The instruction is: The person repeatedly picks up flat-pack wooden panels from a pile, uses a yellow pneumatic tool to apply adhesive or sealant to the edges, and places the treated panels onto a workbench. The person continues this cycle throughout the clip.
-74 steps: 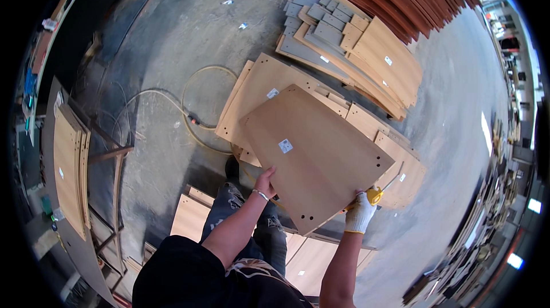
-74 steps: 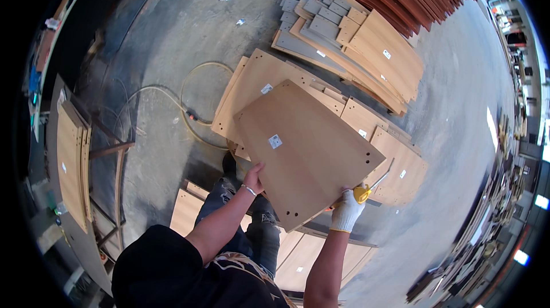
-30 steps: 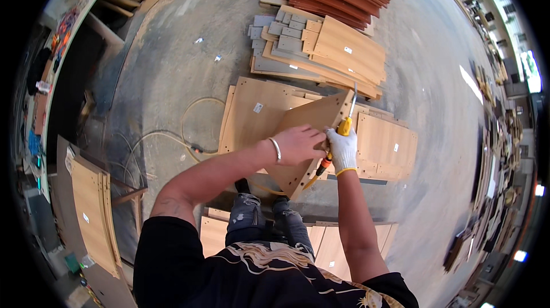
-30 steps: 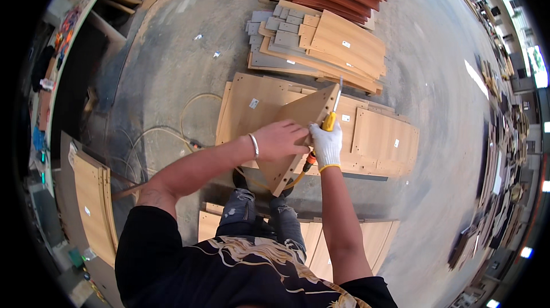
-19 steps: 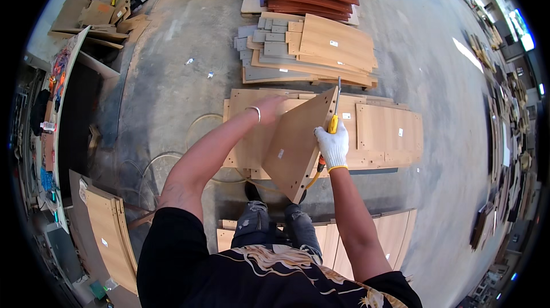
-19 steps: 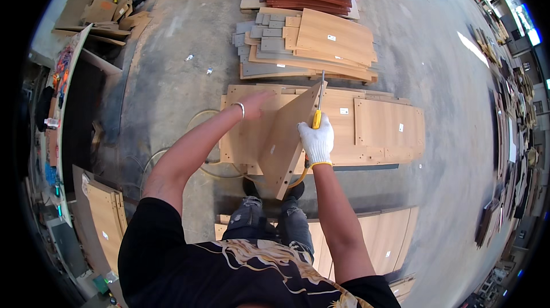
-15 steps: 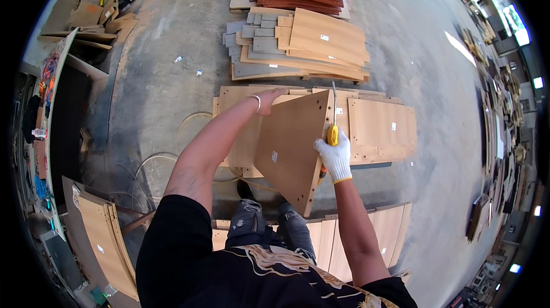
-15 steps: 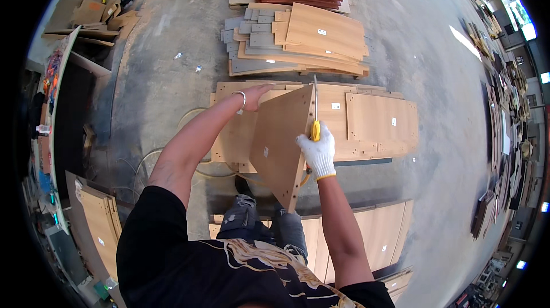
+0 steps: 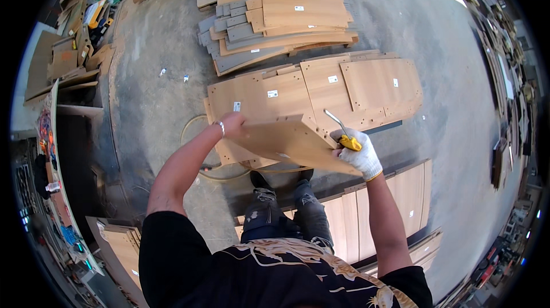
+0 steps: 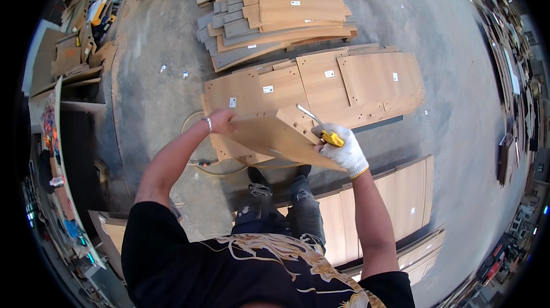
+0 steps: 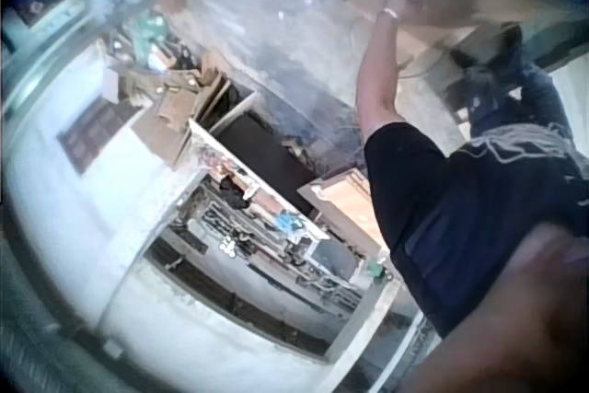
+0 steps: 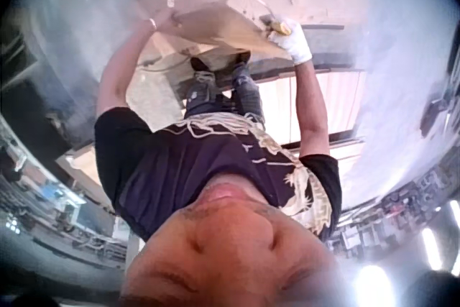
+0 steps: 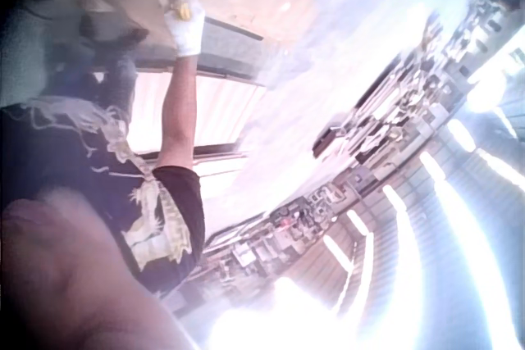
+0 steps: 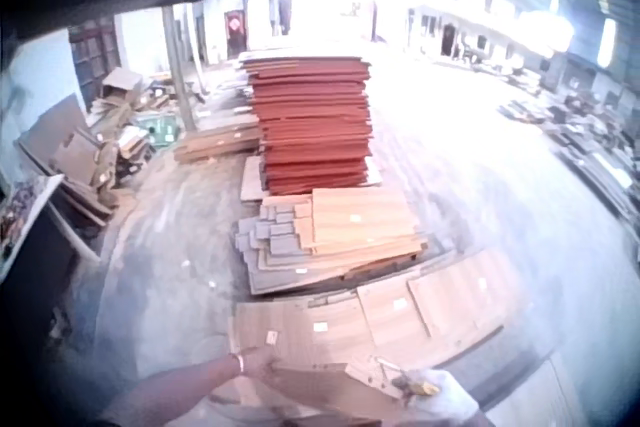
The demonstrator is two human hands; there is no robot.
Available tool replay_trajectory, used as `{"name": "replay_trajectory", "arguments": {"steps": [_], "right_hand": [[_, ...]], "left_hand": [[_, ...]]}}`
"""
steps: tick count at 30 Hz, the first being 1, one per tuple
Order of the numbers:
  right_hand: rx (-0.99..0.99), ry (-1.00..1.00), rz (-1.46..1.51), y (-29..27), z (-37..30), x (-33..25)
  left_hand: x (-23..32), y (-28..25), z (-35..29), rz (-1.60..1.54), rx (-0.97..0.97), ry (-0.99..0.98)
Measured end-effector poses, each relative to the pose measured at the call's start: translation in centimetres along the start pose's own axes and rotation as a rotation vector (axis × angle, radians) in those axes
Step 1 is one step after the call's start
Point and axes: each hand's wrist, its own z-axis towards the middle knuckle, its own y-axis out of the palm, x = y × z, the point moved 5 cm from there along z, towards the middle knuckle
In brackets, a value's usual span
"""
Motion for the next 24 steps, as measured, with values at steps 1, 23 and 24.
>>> {"name": "replay_trajectory", "arguments": {"steps": [1,23,24], "right_hand": [[-0.013,-0.079,0.12,-1.5,0.0,1.8],[-0.185,0.858,-0.243,21.8,7.1,33.6],[-0.27,0.805,-0.271,23.4,7.7,34.0]], "left_hand": [[0.5,0.8,-1.9,0.031,0.033,0.011],[-3.1,1.4,-21.2,0.018,0.732,-0.505],[-2.9,1.0,-21.1,-0.02,0.779,-0.528]]}}
